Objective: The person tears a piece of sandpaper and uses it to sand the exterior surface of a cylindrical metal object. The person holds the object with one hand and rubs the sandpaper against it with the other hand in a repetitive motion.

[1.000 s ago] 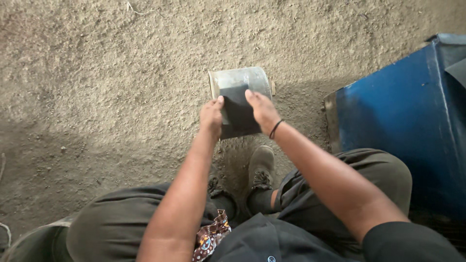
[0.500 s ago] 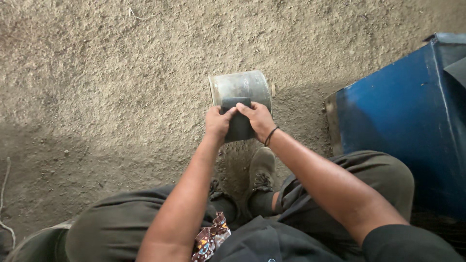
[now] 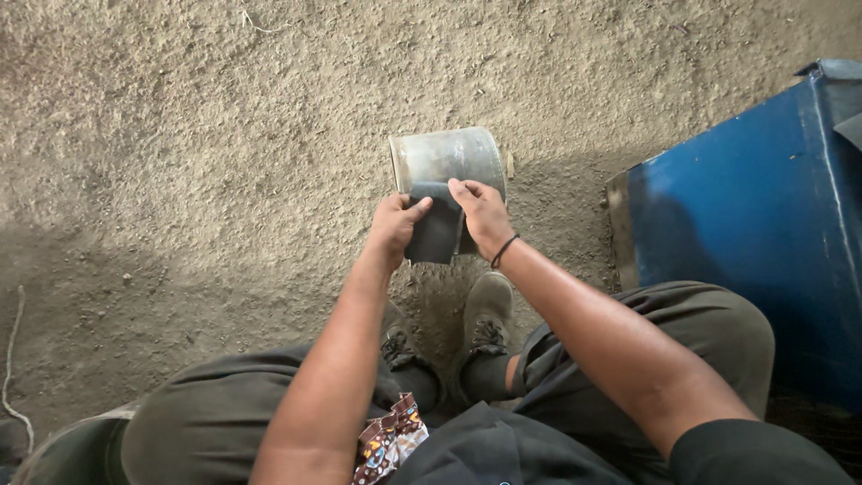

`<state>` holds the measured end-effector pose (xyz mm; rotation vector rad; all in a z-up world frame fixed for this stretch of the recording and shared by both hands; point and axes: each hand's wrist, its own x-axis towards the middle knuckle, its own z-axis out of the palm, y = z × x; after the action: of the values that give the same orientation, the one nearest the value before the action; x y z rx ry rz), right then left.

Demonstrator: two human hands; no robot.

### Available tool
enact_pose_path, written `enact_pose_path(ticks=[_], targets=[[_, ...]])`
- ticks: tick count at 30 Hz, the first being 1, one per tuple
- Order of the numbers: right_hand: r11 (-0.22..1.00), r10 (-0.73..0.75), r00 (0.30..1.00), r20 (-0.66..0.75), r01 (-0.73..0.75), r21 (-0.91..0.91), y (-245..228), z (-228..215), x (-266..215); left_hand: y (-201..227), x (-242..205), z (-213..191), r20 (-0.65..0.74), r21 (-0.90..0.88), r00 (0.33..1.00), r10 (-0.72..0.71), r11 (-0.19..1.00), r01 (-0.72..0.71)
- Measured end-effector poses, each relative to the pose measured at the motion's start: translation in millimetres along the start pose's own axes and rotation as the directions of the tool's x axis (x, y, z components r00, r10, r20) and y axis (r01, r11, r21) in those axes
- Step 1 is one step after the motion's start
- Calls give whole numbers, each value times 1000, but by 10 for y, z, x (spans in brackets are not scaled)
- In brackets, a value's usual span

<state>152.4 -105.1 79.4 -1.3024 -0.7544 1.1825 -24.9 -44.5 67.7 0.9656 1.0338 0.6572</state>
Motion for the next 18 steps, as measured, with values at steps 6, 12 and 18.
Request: enact_pose_path(ticks=[6, 12, 18], targets=[[999, -32, 999, -2, 32, 3, -14, -11, -44, 166, -109, 59, -39, 132, 999, -10, 991, 15], [999, -34, 999, 40, 34, -18, -22, -33, -66, 242, -147, 83, 32, -95, 999, 25, 995, -21], [985, 121, 990, 71, -128, 113, 26, -19, -105, 3, -27, 154, -159, -71, 984, 78, 993, -90]])
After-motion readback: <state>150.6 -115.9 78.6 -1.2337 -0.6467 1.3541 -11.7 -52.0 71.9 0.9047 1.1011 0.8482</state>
